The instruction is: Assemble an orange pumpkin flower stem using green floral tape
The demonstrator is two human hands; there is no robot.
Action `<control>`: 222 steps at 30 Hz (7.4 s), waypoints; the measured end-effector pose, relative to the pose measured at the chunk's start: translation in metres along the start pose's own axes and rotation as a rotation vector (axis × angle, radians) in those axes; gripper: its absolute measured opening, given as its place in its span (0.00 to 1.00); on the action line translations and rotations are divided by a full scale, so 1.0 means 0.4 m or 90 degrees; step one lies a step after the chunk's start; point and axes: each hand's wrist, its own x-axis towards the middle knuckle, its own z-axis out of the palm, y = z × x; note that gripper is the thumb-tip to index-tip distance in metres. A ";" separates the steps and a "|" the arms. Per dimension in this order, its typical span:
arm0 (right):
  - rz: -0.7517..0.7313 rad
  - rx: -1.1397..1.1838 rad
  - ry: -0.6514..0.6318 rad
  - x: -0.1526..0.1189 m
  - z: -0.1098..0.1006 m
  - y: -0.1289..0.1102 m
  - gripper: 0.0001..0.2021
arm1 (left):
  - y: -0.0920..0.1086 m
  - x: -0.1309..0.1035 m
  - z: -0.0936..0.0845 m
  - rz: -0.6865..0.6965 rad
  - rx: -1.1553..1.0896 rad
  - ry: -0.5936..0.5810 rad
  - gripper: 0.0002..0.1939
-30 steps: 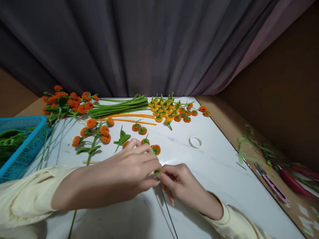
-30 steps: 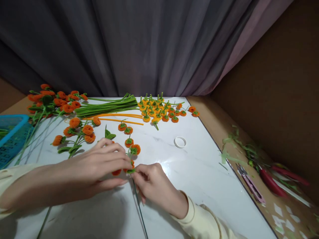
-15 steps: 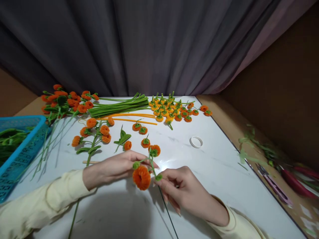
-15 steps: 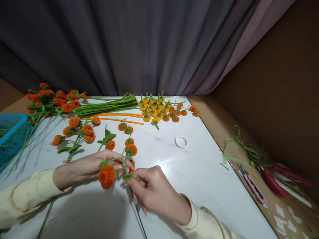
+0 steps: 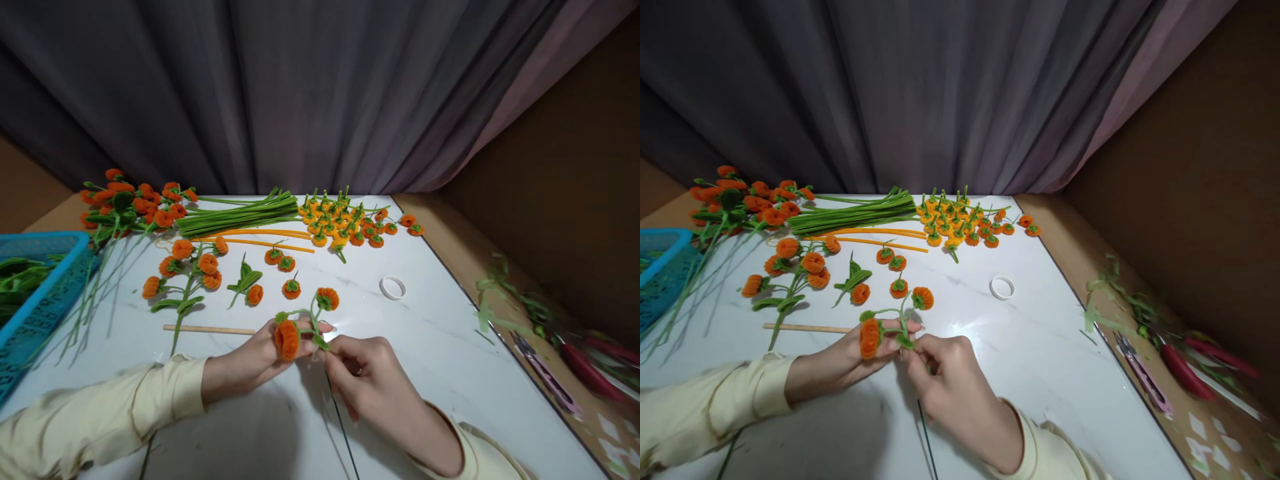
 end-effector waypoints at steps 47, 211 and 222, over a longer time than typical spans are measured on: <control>0.135 0.257 -0.135 0.052 -0.041 0.044 0.20 | -0.039 0.021 -0.028 0.100 0.190 0.010 0.12; 0.069 0.153 -0.279 0.048 -0.051 0.047 0.22 | 0.128 0.021 -0.004 -0.168 0.557 -0.152 0.04; 0.031 0.125 -0.301 0.046 -0.054 0.042 0.23 | 0.130 0.020 -0.007 -0.207 0.526 -0.146 0.06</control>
